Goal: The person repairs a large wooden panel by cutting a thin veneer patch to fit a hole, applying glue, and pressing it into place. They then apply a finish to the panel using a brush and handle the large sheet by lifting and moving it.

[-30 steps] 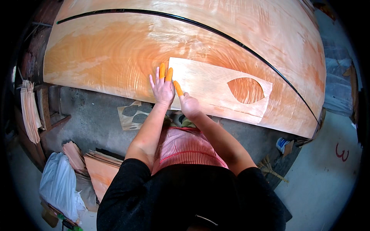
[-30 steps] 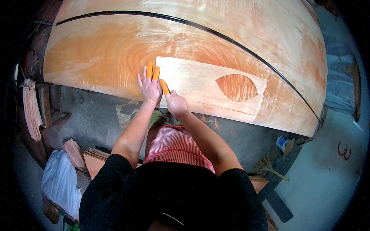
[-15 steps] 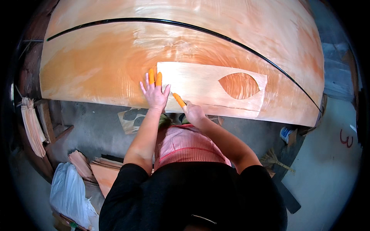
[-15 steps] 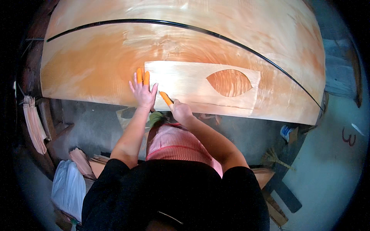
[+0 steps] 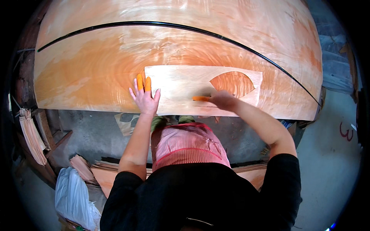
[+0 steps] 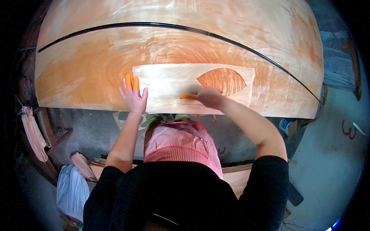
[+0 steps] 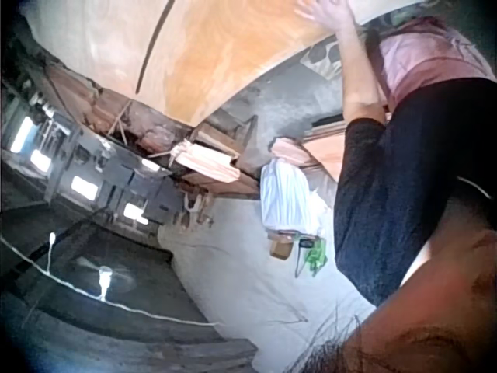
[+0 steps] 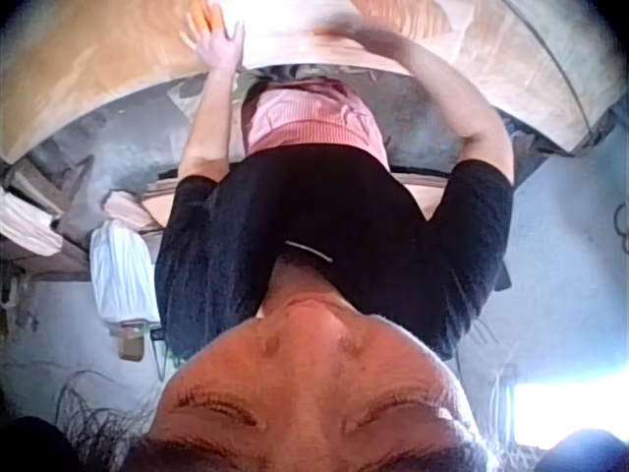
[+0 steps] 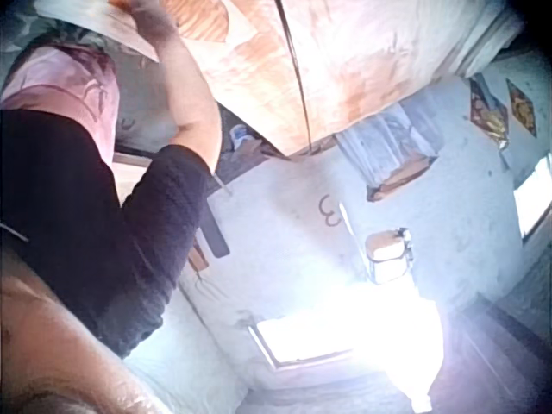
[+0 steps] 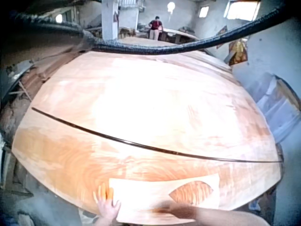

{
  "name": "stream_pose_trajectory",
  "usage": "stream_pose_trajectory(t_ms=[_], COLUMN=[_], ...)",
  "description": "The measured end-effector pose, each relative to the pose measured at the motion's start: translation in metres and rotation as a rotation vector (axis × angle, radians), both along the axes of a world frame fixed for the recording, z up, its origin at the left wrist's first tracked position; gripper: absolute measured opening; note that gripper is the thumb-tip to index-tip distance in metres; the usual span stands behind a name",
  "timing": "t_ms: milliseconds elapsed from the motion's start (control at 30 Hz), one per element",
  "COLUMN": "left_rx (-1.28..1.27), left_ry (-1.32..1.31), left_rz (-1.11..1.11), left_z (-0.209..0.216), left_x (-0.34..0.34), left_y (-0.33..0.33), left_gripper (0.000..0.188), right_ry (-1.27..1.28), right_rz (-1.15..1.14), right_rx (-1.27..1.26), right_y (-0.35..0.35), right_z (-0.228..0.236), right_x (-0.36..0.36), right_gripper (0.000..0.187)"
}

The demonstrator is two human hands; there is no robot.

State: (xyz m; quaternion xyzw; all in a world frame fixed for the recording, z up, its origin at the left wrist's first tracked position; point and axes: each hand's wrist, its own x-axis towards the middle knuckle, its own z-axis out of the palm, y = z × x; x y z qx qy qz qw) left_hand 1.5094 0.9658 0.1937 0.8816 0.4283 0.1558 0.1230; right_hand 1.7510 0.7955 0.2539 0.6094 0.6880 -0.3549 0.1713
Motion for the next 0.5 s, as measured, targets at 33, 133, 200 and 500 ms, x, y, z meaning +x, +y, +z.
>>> stream_pose_trajectory(t_ms=[33, 133, 200, 500], left_rx=[-0.001, 0.004, 0.011, -0.046], left_ry=[0.009, -0.001, -0.015, 0.015], left_rz=[0.002, 0.002, 0.003, 0.009], left_z=[0.0, 0.0, 0.0, 0.001], left_x=[0.0, 0.001, 0.001, -0.005], left_y=[0.0, 0.001, 0.001, 0.003], left_gripper=[0.054, 0.055, 0.055, 0.054], right_ry=[-0.039, 0.054, 0.051, 0.115], right_rz=[0.094, 0.124, 0.21, 0.0], right_rx=[-0.047, 0.065, 0.054, 0.096], right_y=[0.002, 0.001, -0.001, 0.004], right_z=[0.002, 0.007, 0.008, 0.047], right_x=[0.014, 0.054, 0.081, 0.07], right_gripper=[0.015, 0.014, 0.015, 0.016])
